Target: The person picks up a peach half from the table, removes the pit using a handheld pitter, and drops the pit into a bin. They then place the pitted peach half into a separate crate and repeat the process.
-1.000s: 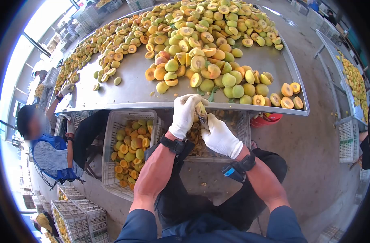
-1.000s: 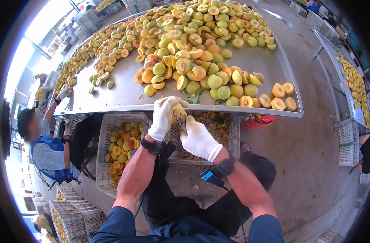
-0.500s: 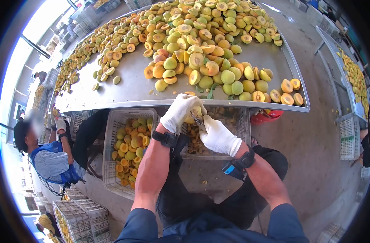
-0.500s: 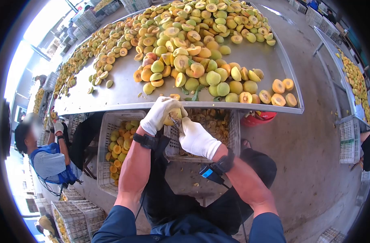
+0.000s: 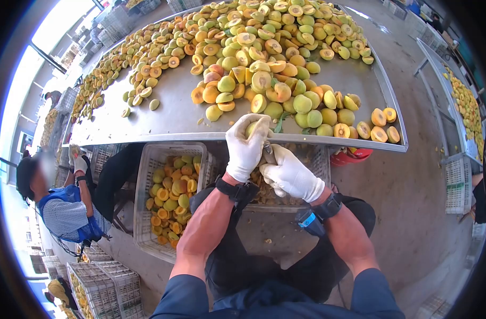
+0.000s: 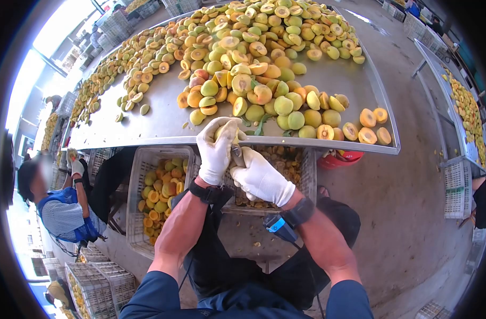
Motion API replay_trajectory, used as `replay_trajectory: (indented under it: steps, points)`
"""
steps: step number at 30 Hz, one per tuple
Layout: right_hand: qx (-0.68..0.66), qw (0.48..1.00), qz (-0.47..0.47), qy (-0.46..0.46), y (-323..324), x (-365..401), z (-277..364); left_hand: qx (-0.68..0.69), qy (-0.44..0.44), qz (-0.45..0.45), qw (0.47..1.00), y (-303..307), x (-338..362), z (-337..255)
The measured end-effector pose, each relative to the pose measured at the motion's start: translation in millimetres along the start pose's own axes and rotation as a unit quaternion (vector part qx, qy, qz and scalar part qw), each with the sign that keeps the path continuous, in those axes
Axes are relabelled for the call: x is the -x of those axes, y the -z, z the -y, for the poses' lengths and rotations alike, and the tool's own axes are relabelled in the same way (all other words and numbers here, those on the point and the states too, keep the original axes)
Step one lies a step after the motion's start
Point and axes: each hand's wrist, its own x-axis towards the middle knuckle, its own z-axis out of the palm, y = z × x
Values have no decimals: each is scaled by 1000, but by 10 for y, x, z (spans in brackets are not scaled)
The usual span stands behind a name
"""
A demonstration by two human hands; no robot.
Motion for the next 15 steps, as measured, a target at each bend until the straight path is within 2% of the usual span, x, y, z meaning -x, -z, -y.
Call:
replay_trajectory:
  steps: [4,7,9,13,15]
  points:
    - [41,998,12,36,1,26,22,-1,-55,0,998,21,22,-61]
    - [52,998,13,20,-3,80,66,23,-15,21,999,96,37,-119]
    - [44,998,47,2,29,100,75,80,75,111,988,190,-4,-120]
    - [-18,995,98,-20,115,118,40,90,75,125,985,179,21,-104]
    - [-125,981,141,-42,148,111,2,-73,-86,59,992,101,34,-71]
